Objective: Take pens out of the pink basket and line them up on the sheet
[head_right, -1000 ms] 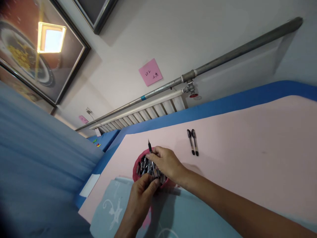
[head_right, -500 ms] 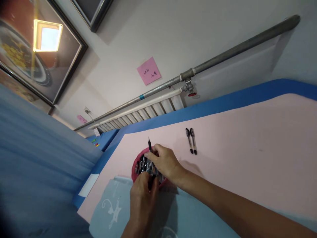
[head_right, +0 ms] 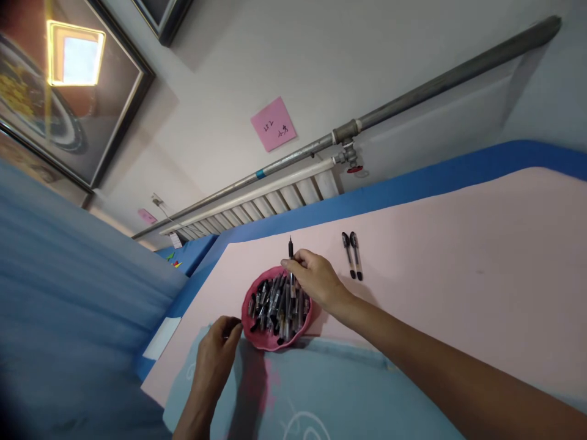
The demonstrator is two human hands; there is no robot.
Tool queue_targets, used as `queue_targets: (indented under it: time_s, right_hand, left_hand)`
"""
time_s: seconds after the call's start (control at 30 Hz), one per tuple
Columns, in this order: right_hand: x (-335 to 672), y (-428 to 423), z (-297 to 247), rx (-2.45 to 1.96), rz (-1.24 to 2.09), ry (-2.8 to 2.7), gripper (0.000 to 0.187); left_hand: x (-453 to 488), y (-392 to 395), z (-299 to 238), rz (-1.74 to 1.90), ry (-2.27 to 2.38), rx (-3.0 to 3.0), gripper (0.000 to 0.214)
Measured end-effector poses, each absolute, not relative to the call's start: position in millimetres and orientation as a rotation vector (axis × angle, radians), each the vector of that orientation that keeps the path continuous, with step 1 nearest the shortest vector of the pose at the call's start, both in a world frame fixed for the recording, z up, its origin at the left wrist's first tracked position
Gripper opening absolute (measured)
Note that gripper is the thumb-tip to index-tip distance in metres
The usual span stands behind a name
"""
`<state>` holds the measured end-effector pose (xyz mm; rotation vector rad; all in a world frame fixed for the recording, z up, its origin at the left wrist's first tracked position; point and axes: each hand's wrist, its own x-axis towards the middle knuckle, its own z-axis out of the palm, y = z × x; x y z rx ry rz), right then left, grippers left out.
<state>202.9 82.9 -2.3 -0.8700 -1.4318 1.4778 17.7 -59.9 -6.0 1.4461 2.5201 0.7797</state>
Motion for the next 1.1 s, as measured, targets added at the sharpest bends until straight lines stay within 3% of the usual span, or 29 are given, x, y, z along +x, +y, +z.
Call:
queue_targets:
  time_s: [0.5,0.73,1.1]
  right_hand:
    - [203,86,-7,-0.962,1.436,-1.496,0.025]
    - [203,86,-7,-0.925,1.465,-1.481,0.024]
    - [203,88,-10,-0.922,1.439,-1.516,0.026]
  left_hand:
    - [19,-45,-27,0.572,2.626,1.794,0.019]
    - [25,-25,-32,0.306,2.660,1.768,0.016]
    - [44,-27,-24,0.243,2.726,1.732,0.015]
